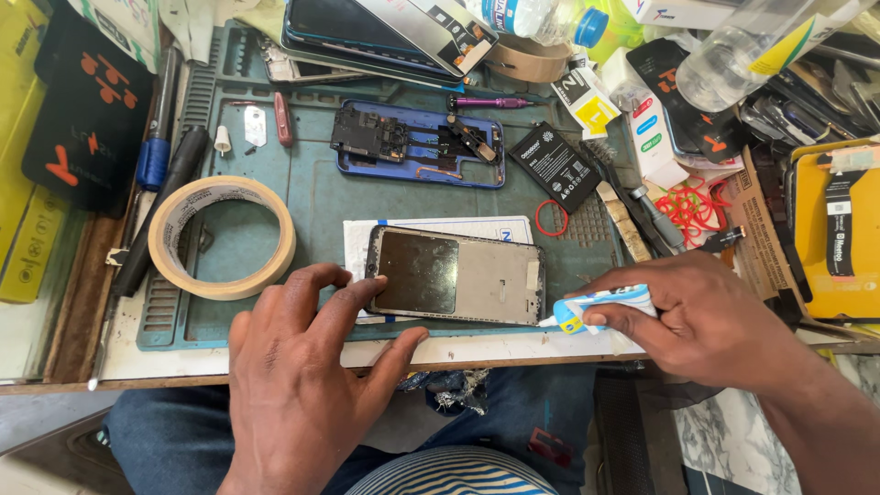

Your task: The person applies adhesive from a tube along the edges of a disassembled smartphone screen. They then place the screen onto the phone's chassis, press it down, and inspect the alignment.

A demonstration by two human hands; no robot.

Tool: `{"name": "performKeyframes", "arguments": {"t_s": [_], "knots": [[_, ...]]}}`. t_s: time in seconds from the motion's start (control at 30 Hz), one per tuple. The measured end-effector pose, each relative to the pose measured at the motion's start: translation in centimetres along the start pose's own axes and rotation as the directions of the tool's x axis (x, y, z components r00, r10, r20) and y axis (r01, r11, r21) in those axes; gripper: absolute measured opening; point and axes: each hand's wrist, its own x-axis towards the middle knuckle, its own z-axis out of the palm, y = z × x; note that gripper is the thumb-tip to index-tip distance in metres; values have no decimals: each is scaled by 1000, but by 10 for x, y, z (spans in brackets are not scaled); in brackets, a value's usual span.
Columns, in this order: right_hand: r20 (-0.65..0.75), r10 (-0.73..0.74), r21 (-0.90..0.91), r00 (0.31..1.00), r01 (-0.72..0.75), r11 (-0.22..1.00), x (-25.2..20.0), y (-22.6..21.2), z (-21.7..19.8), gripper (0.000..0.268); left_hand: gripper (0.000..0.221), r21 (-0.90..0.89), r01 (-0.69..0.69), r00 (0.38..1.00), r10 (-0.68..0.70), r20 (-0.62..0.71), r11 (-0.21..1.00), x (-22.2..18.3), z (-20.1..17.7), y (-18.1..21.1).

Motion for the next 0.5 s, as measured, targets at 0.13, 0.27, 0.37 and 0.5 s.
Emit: {"name": "performKeyframes", "arguments": {"t_s": [0.13,0.27,0.37,0.5], "knots": [[77,161,-84,984,-154,984,1,0,-5,26,50,-11,-11,1000,11,-18,1000,0,0,-1],[22,69,-151,997,-65,986,1,-6,-7,26,51,-18,-21,999,20,-27,1000,0,0,-1],[12,-34,-178,999,36,983,2,-10,-9,26,50,-17,-22,999,22,-27,1000,0,0,-1],[-4,-201,-187,980,196,962,3,-13,-14,25,50,-7,-22,999,21,-26,1000,-1,-1,-1]]}}
